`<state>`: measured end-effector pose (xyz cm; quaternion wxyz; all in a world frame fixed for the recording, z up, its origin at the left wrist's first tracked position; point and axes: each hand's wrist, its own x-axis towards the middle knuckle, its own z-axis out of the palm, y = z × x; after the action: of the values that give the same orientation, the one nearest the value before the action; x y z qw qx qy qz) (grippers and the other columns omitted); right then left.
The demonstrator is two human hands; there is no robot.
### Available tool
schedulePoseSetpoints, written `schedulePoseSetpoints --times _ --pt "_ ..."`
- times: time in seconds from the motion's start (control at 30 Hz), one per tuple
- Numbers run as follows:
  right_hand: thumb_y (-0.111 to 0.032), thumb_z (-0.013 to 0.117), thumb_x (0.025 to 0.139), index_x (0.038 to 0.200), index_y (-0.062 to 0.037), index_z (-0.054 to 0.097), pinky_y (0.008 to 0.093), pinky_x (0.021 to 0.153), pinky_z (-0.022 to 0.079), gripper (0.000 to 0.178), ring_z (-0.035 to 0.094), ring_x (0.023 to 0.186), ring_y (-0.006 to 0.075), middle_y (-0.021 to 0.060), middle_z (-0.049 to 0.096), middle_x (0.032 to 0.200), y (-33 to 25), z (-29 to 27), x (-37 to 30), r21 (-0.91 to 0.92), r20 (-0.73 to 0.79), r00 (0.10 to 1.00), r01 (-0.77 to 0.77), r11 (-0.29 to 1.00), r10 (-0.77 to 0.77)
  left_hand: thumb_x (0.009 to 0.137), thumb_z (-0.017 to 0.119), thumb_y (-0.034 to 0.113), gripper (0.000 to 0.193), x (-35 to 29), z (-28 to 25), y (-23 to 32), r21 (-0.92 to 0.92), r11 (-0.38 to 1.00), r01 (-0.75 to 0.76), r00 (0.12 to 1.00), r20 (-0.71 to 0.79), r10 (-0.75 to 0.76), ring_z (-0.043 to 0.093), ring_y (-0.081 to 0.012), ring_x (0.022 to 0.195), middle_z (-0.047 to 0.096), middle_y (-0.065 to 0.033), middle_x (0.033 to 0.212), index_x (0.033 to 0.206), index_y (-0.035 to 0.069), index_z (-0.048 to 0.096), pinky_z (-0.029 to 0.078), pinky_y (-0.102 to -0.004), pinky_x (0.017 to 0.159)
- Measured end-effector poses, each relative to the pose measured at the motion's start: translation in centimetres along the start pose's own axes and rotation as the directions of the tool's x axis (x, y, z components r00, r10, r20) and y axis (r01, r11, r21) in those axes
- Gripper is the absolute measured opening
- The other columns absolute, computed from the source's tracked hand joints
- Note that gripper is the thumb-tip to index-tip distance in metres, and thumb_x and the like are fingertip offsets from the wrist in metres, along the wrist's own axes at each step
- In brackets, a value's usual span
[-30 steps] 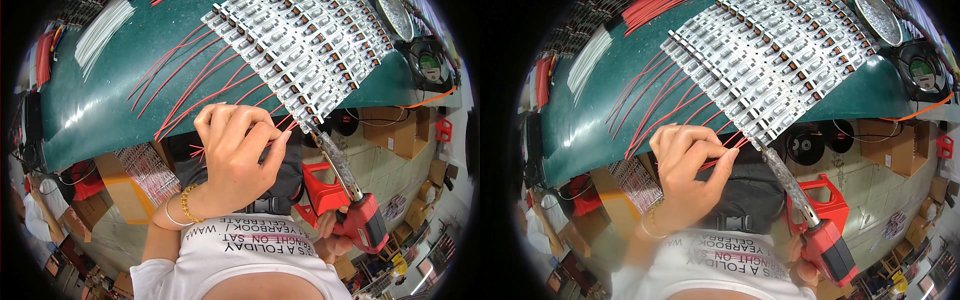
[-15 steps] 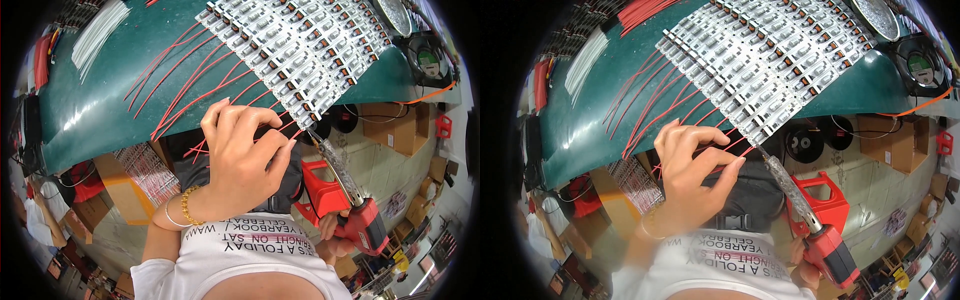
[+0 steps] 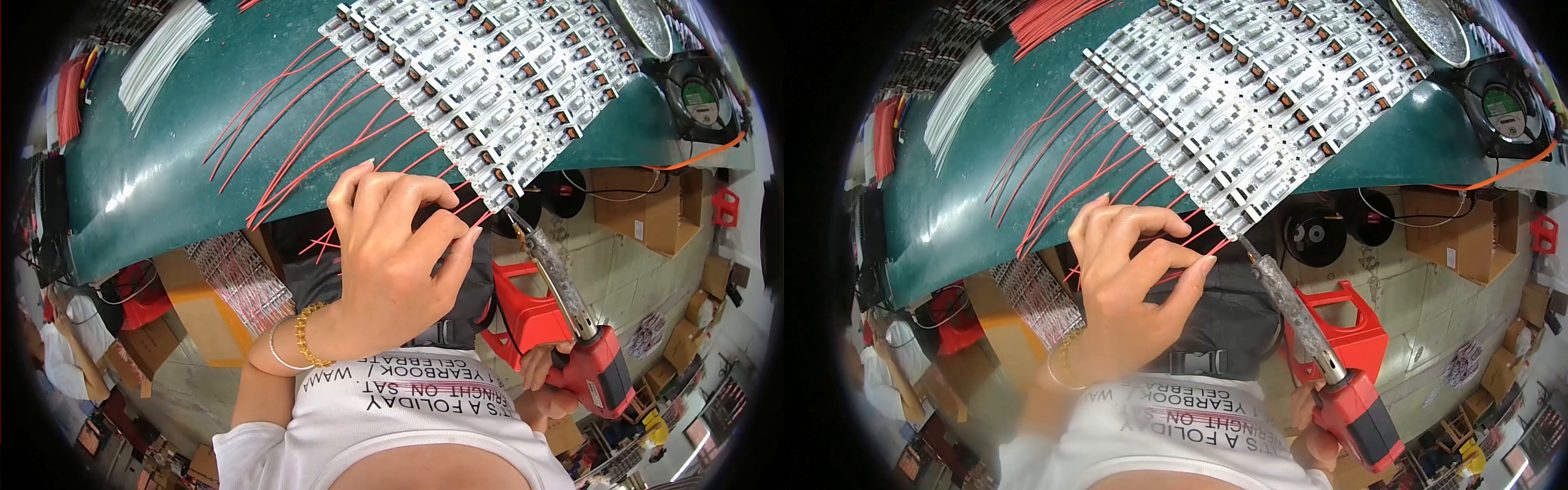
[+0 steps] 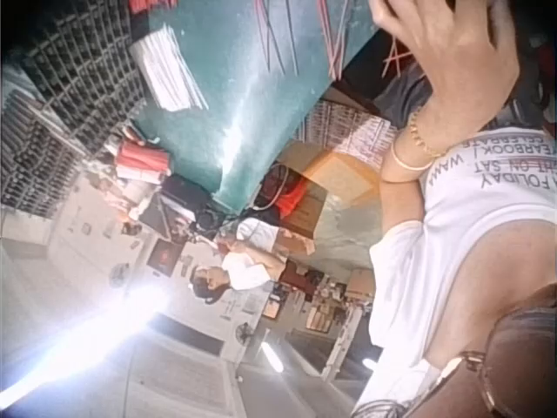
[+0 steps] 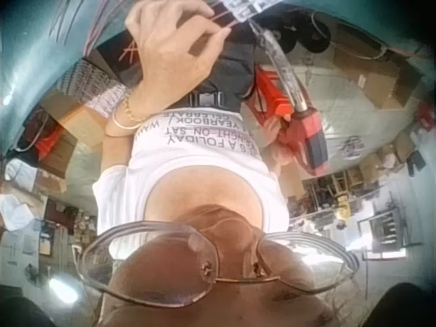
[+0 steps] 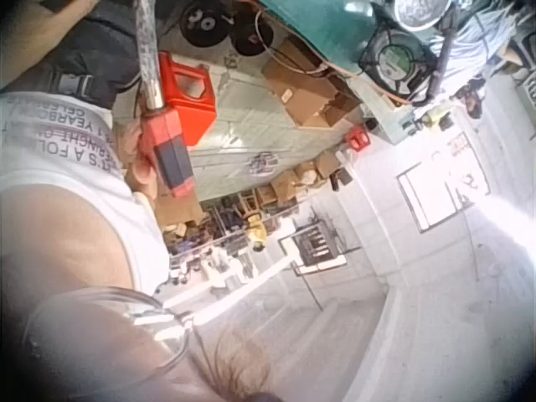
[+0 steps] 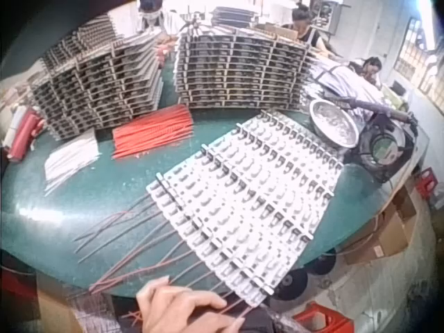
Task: The person solders wires to electronic components on a circuit board using a soldering iron.
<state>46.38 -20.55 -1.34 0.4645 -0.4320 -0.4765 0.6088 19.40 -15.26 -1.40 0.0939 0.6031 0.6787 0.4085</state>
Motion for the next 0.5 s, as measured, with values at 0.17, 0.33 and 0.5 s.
schedulePoseSetpoints --times 0.17,0.33,0.5 --pt "-0.063 0.057 0.083 0.126 0.0039 0.039 0.0261 0.041 0.040 0.082 0.044 0.039 0.0127 0.0001 0.044 0.051 0.3 1.0 0.7 0.014 -0.025 1.000 0.002 1.000 -0.001 0.066 0.078 0.009 0.013 0.2 0.0 -0.2 0.006 1.000 0.014 1.000 0.009 -0.014 0.054 -0.0225 0.086 0.062 -0.0023 0.091 0.072 0.009 0.066 0.035 -0.0497 0.092" --pt "-0.062 0.057 0.083 0.126 0.0039 0.039 0.0261 0.041 0.040 0.081 0.044 0.039 0.0127 0.0002 0.044 0.051 0.3 2.8 2.9 0.068 -0.001 0.999 0.040 0.997 -0.040 0.067 0.079 0.009 0.013 0.8 -3.3 -0.1 -0.048 0.998 -0.043 0.999 -0.008 0.043 0.060 -0.0230 0.084 0.068 -0.0041 0.093 0.076 0.009 0.070 0.040 -0.0478 0.093" --pt "-0.062 0.057 0.084 0.126 0.0040 0.039 0.0262 0.041 0.040 0.080 0.044 0.039 0.0128 0.0003 0.044 0.051 1.1 1.7 6.2 0.173 0.121 0.981 0.128 0.976 -0.150 0.072 0.075 0.011 0.007 9.3 -9.0 -3.9 0.357 0.916 -0.182 0.965 -0.116 0.237 0.061 -0.0261 0.076 0.066 -0.0076 0.082 0.073 0.009 0.068 0.044 -0.0411 0.079"
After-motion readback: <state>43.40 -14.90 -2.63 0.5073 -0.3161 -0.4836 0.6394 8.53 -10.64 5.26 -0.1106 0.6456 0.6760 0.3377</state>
